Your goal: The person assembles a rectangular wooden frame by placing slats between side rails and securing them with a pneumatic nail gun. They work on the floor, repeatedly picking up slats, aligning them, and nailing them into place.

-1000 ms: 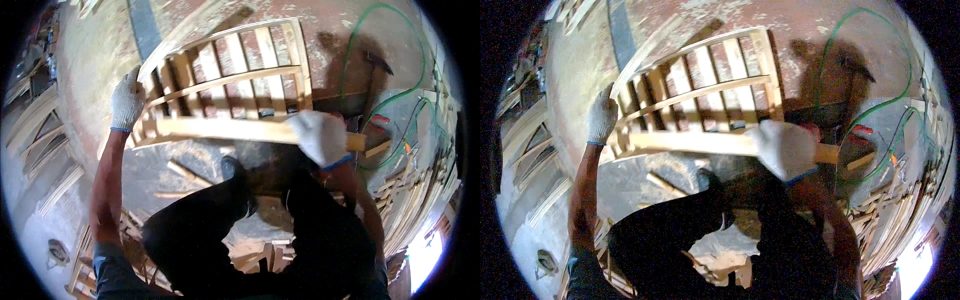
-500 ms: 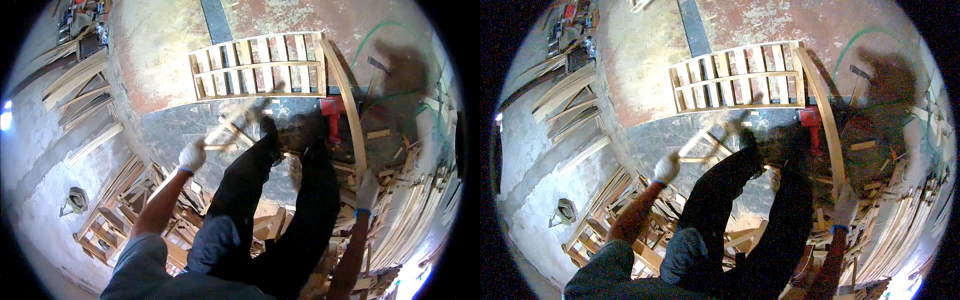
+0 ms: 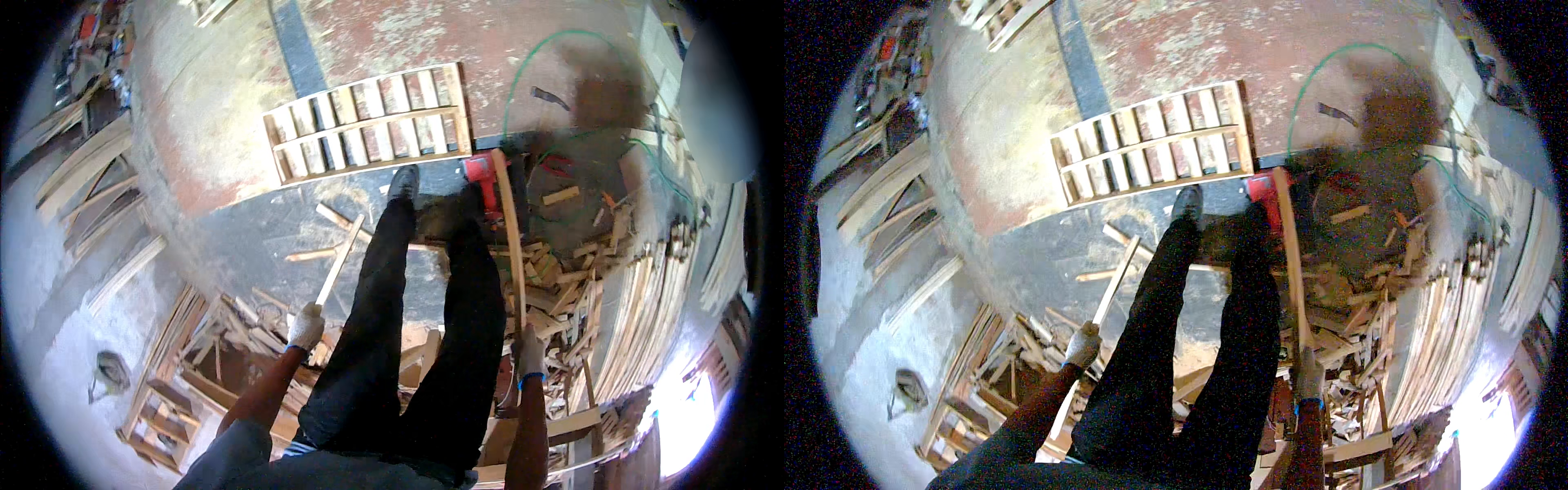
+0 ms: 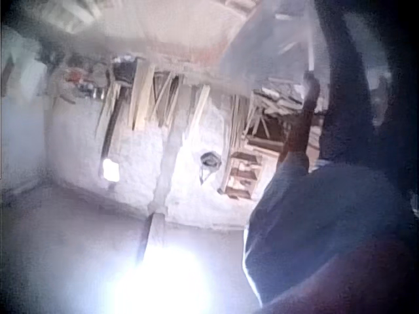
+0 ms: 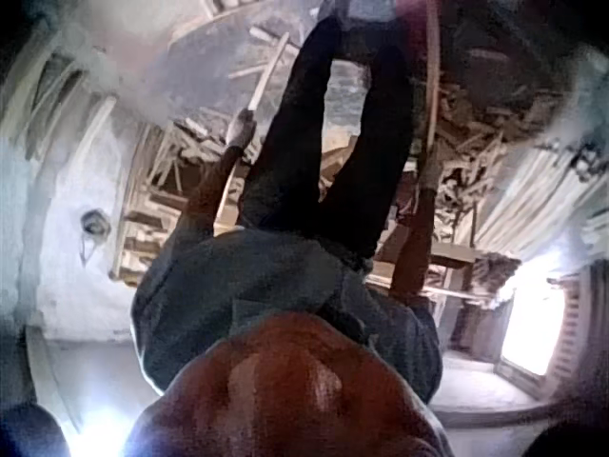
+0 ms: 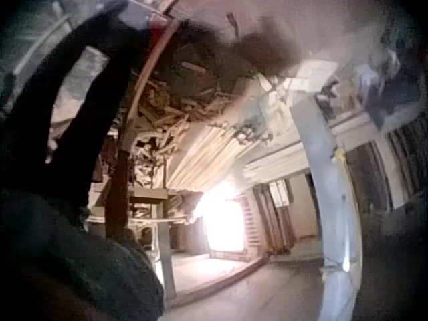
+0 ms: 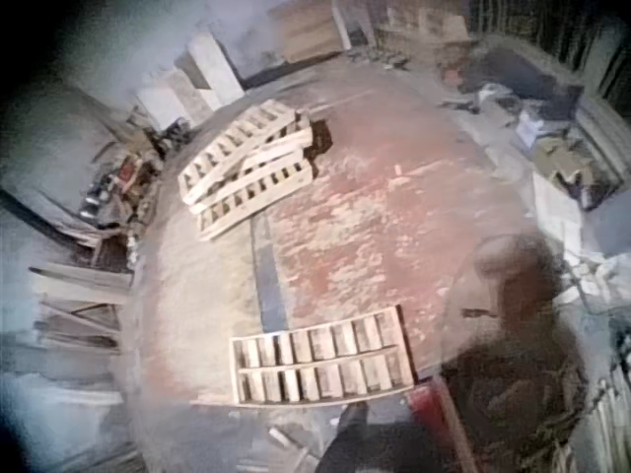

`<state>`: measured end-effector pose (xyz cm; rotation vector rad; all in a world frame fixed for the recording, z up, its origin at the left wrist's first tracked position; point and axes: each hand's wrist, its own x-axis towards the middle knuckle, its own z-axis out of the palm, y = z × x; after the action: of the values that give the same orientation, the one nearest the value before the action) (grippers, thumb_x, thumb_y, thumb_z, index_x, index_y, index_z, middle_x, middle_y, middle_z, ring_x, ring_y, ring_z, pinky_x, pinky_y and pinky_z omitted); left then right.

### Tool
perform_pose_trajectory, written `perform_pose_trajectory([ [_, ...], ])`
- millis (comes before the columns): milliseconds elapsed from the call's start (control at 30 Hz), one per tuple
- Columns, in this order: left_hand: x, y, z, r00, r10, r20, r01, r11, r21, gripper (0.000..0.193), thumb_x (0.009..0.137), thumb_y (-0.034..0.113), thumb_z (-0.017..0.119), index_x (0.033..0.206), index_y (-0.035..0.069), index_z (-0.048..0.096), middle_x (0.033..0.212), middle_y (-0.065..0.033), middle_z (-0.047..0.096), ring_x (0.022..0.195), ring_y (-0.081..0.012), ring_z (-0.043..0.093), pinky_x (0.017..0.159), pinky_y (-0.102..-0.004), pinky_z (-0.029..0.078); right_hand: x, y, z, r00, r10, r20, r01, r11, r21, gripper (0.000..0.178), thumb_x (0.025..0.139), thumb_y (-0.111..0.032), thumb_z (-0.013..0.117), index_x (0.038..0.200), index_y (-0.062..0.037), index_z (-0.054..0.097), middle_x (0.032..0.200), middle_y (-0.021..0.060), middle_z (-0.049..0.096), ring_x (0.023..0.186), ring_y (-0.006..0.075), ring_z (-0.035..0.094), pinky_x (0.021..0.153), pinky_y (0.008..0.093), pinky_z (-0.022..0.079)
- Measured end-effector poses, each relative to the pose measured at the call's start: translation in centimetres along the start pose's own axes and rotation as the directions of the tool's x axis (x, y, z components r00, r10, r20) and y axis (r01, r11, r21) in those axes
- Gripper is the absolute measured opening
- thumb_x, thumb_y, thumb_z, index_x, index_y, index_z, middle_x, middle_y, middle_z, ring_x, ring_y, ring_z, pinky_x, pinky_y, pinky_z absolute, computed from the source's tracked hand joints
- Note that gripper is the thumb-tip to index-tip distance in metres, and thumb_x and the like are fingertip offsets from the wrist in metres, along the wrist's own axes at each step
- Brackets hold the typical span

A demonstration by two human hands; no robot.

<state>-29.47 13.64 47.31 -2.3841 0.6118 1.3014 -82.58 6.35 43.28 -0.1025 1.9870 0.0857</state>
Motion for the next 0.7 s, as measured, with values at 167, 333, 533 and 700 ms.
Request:
perform_pose_trajectory([
  [167,4.8,-6.3,-0.3,0.943,0.332,0.028,-0.333,0.940,0.079,0.007,0.085,0.008,0.056,0.090,0.002,0.055,0.074,-0.0160,0.057,0.072,-0.0374,0.058,0.066,-0.0449,0.049,-1.1,5.6,2.0,0.994,0.089,0.060,-0.090,0.996,0.027,0.054,0.101,-0.061,0.054,0.083,-0.0118,0.067,0.062,0.0009,0.054,0.048,0.0147,0.049,0.044,0.0300,0.036],
  [333,3.4,-4.6,-5.1,0.971,0.216,0.103,-0.219,0.976,0.012,0.017,0.080,0.012,0.061,0.093,0.003,0.064,0.080,-0.0213,0.064,0.082,-0.0342,0.069,0.073,-0.0464,0.052,-10.5,0.3,6.4,0.982,0.163,0.093,-0.182,0.949,0.257,0.058,0.103,-0.057,0.054,0.092,-0.0036,0.072,0.064,0.0017,0.062,0.047,0.0122,0.052,0.043,0.0304,0.038],
  [533,2.4,-3.8,-6.7,0.956,0.182,0.231,-0.169,0.983,-0.076,0.039,0.084,0.029,0.073,0.112,0.001,0.072,0.097,-0.0251,0.072,0.096,-0.0357,0.071,0.083,-0.0416,0.054,-10.8,4.3,7.5,0.992,0.054,0.115,-0.077,0.976,0.203,0.057,0.104,-0.056,0.052,0.087,-0.0043,0.068,0.062,0.0031,0.059,0.046,0.0147,0.051,0.043,0.0314,0.037],
  [700,3.1,-8.0,-3.5,0.939,0.260,0.226,-0.191,0.939,-0.288,0.038,0.087,0.030,0.079,0.108,-0.002,0.073,0.100,-0.0228,0.074,0.102,-0.0274,0.070,0.085,-0.0384,0.054,-9.2,6.5,7.9,0.976,0.156,0.154,-0.195,0.938,0.285,0.053,0.103,-0.056,0.050,0.089,-0.0094,0.070,0.065,-0.0002,0.060,0.048,0.0112,0.053,0.043,0.0281,0.039],
])
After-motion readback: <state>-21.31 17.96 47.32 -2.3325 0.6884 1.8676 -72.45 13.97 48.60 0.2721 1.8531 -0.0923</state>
